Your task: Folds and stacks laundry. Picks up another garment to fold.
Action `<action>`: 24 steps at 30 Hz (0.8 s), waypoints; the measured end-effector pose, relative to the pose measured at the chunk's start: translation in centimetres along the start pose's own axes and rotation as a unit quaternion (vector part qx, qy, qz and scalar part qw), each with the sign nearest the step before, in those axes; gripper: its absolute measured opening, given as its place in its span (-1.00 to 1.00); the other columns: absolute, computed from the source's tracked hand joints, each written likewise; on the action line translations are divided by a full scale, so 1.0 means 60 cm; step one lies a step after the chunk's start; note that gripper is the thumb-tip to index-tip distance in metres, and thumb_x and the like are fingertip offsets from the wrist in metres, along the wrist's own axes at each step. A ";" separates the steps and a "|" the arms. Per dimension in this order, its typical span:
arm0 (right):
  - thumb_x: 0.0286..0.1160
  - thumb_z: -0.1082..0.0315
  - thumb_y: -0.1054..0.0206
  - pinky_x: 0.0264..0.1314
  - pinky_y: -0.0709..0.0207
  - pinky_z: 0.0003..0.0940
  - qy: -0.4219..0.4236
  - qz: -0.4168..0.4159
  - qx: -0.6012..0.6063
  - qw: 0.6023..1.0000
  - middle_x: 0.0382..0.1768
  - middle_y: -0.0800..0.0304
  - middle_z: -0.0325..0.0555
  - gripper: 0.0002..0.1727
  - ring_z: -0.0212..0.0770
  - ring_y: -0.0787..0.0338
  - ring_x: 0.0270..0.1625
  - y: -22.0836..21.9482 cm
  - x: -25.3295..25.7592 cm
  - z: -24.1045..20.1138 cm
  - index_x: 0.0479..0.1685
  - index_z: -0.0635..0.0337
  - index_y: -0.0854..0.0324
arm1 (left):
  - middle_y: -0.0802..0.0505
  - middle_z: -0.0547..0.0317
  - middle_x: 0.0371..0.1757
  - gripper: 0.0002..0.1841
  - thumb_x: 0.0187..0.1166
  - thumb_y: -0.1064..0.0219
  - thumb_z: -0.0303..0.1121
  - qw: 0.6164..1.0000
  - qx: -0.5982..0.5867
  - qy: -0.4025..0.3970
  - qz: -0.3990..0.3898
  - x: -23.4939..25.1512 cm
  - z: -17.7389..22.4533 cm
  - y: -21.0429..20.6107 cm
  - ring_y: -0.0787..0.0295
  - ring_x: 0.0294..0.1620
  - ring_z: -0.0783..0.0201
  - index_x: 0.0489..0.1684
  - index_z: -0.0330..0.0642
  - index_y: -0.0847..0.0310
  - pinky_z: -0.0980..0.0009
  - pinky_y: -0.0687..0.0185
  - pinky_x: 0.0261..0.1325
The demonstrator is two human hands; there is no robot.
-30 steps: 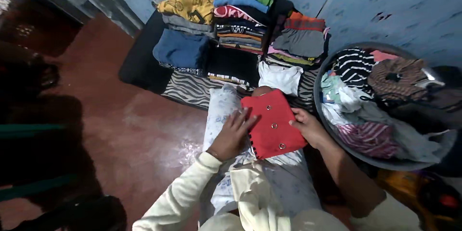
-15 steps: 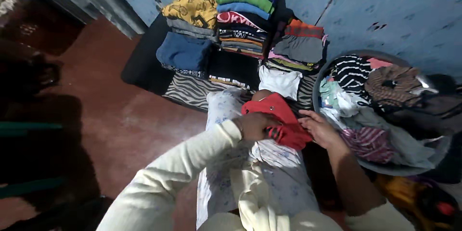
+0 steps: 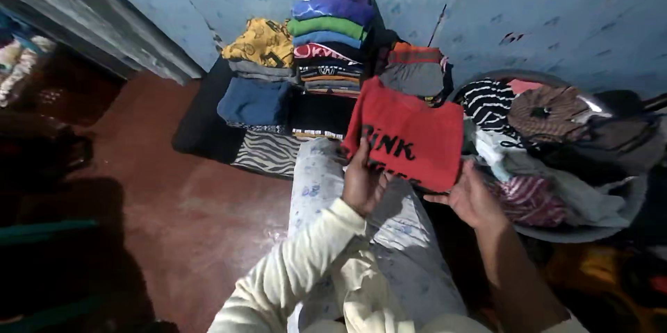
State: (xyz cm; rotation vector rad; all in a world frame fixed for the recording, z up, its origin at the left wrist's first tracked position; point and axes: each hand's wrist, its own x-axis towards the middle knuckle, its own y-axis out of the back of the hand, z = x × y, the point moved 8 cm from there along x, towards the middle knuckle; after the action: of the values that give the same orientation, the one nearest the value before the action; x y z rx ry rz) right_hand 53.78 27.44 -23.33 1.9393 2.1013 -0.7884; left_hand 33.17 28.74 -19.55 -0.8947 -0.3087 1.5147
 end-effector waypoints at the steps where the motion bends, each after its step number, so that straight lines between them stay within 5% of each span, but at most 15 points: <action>1: 0.65 -0.23 -0.04 0.07 -0.79 0.03 -0.021 -0.009 -0.013 1.000 0.40 -0.57 0.05 -0.18 0.01 -0.77 0.26 0.004 0.001 0.018 0.78 0.03 0.04 | -0.82 0.05 0.12 -0.43 0.86 0.26 0.13 0.999 -0.028 0.008 0.032 -0.016 -0.038 0.027 -0.83 0.08 0.14 0.45 -0.06 -0.44 0.16 -0.79 0.12; 5: 0.73 0.30 -0.23 -0.04 -0.77 -0.13 -0.108 -0.024 -0.119 0.987 0.18 -0.69 0.10 -0.54 -0.08 -0.81 -0.01 0.021 0.004 0.101 0.52 0.27 -0.37 | -0.75 -0.09 0.27 -0.50 0.91 0.14 -0.09 0.981 -0.030 0.112 0.155 -0.084 -0.152 0.138 -0.78 0.20 0.09 0.60 -0.29 -0.26 0.14 -0.73 0.28; 9: 0.78 0.32 -0.16 -0.15 -0.76 -0.27 -0.119 -0.013 -0.119 0.986 -0.02 -0.71 -0.02 -0.73 -0.22 -0.80 -0.16 0.029 -0.004 0.126 0.25 0.32 -0.49 | -0.82 -0.07 -0.03 -0.62 0.87 -0.01 -0.26 0.967 0.091 0.160 0.174 -0.118 -0.123 0.172 -0.86 -0.11 0.15 0.47 -0.32 -0.30 0.24 -0.81 0.01; 12: 0.82 0.21 -0.15 -0.11 -0.77 -0.22 -0.124 0.001 -0.101 0.987 0.10 -0.70 0.03 -0.60 -0.17 -0.81 -0.06 0.032 -0.009 0.113 0.42 0.30 -0.44 | -0.81 -0.21 0.03 -0.51 0.86 -0.04 -0.26 0.965 0.136 0.127 0.187 -0.114 -0.087 0.198 -0.89 -0.06 -0.01 0.65 -0.23 -0.01 0.11 -0.86 0.01; 18: 0.78 0.09 -0.21 0.11 -0.72 -0.18 -0.145 0.000 -0.145 0.979 0.28 -0.70 0.08 -0.51 -0.12 -0.78 0.17 0.016 -0.004 0.102 0.49 0.26 -0.49 | -0.86 -0.05 -0.11 -0.50 0.86 0.01 -0.02 0.940 0.238 0.200 0.142 -0.071 -0.058 0.213 -0.85 -0.25 0.16 0.36 -0.31 -0.52 0.24 -0.82 -0.14; 24: 0.83 0.25 -0.12 0.21 -0.76 -0.24 -0.021 0.042 -0.149 0.988 0.16 -0.77 0.02 -0.62 -0.24 -0.83 0.14 0.006 -0.001 0.049 0.40 0.32 -0.53 | -0.87 -0.06 -0.02 -0.71 0.81 -0.17 -0.30 0.944 0.280 0.110 0.138 -0.057 -0.006 0.178 -0.88 -0.04 0.12 0.19 -0.37 -0.62 0.15 -0.85 0.03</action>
State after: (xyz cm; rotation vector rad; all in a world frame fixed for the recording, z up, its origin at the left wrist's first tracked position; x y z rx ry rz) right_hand 53.47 25.94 -25.89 1.8189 1.9678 -0.4644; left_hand 25.40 23.53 -25.70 -0.6515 0.4140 1.6174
